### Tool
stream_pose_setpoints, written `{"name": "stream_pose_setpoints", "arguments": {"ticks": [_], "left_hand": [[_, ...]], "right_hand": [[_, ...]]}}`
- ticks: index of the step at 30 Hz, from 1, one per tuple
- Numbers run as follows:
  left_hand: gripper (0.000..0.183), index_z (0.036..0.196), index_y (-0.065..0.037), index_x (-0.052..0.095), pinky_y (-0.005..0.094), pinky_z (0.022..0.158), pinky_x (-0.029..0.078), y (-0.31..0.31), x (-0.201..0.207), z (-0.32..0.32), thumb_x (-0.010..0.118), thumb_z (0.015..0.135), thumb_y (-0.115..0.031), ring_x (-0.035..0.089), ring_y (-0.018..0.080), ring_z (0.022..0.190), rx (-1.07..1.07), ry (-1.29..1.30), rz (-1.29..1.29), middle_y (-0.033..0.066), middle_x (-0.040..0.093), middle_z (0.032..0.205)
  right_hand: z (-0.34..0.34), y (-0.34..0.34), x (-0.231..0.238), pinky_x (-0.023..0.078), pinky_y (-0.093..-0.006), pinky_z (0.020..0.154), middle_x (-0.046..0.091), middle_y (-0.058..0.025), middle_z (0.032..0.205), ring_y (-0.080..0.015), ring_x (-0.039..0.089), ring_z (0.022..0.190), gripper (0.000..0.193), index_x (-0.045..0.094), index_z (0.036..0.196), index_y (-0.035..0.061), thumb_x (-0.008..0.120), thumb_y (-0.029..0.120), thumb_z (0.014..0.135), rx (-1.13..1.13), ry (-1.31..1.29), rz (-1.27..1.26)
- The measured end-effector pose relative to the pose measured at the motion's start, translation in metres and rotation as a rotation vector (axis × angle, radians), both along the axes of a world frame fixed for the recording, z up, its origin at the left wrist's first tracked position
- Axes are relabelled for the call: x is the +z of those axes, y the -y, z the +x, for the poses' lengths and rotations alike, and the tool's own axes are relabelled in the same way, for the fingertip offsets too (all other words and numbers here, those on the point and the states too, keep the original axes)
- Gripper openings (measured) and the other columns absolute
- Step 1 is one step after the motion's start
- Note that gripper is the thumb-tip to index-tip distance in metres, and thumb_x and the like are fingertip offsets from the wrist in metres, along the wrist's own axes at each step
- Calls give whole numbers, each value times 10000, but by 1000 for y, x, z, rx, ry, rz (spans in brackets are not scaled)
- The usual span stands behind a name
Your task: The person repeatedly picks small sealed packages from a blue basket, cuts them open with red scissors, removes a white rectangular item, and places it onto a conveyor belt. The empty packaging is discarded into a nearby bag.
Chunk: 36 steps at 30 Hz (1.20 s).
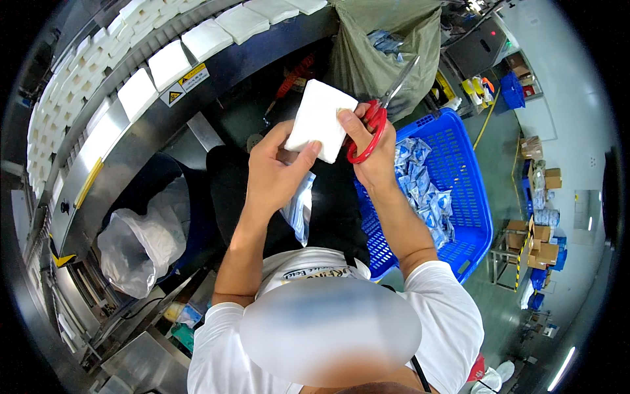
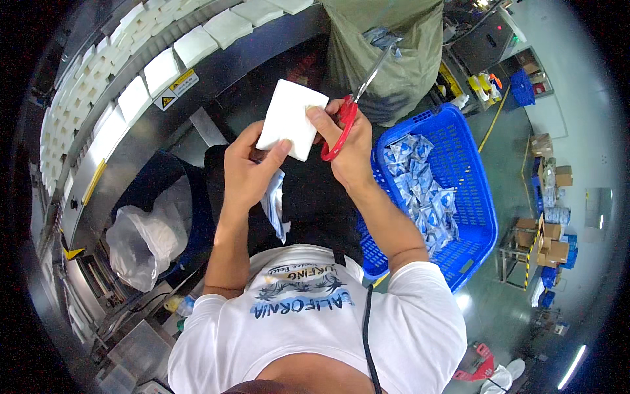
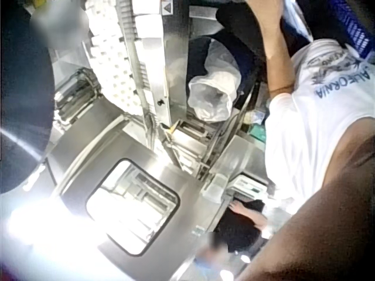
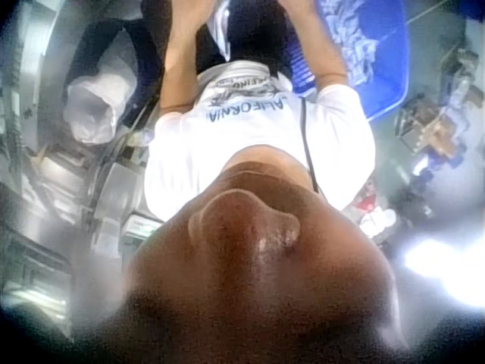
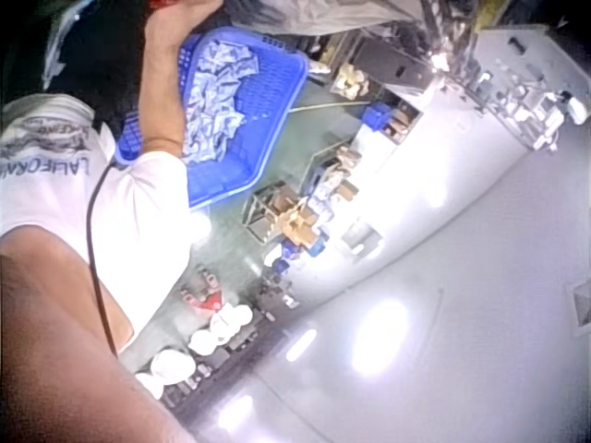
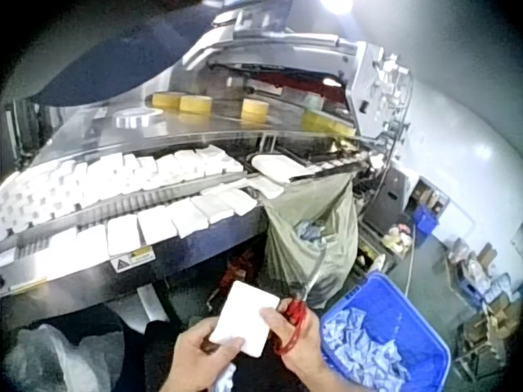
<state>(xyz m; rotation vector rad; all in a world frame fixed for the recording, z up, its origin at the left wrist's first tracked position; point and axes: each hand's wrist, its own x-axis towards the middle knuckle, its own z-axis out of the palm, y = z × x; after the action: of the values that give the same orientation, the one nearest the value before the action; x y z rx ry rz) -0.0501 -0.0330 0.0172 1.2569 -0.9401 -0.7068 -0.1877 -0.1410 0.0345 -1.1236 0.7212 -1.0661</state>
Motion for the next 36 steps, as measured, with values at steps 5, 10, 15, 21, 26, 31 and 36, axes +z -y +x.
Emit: {"name": "stream_pose_setpoints", "arguments": {"ticks": [5,10,15,21,26,31,36], "left_hand": [[407,1185,17,670,215,427,352,4,-4,10,619,1043,-360,437,37,454,-239,-425,38,-33,520,612],[392,1195,16,635,219,416,317,12,-2,0,609,1038,-342,425,52,461,-221,-444,140,-31,500,613],[284,1199,17,702,189,593,381,29,-26,-3,669,1030,-209,501,6,678,75,-238,20,-27,639,830],[275,1193,28,679,173,538,349,42,-24,-17,645,1053,-206,475,0,626,178,-147,14,-24,617,804],[286,1197,40,667,197,504,406,40,-30,4,631,1054,-205,524,31,577,256,-124,-29,15,651,807],[327,1182,47,665,225,544,458,-15,-58,60,651,1030,-242,575,73,614,255,-140,55,40,669,832],[353,1084,5,680,297,803,453,-40,-64,41,687,981,-333,575,109,867,127,-434,140,2,617,972]], "right_hand": [[-6,7,-3,491,-252,578,649,-21,794,-93,617,665,215,613,887,55,783,174,941,11,-7,43],[-16,8,-12,485,-248,575,643,-16,787,-86,604,660,246,612,878,67,801,216,923,-55,-87,11],[-29,-10,-43,553,-292,765,678,-97,1013,-151,666,874,279,543,1000,63,802,111,908,96,-34,-81],[-45,-45,-52,524,-278,853,656,-75,1045,-121,641,947,375,555,1023,47,872,37,823,453,-313,-57],[-83,8,-58,514,-245,714,654,-9,883,-75,610,769,260,605,956,65,844,71,854,367,-357,61],[-103,170,-36,463,-263,565,606,17,713,-94,562,620,175,615,871,77,787,101,889,-98,-472,-207],[-123,408,-68,527,-419,645,701,-130,826,-209,663,706,218,616,863,17,774,164,891,-689,-663,-400]]}}
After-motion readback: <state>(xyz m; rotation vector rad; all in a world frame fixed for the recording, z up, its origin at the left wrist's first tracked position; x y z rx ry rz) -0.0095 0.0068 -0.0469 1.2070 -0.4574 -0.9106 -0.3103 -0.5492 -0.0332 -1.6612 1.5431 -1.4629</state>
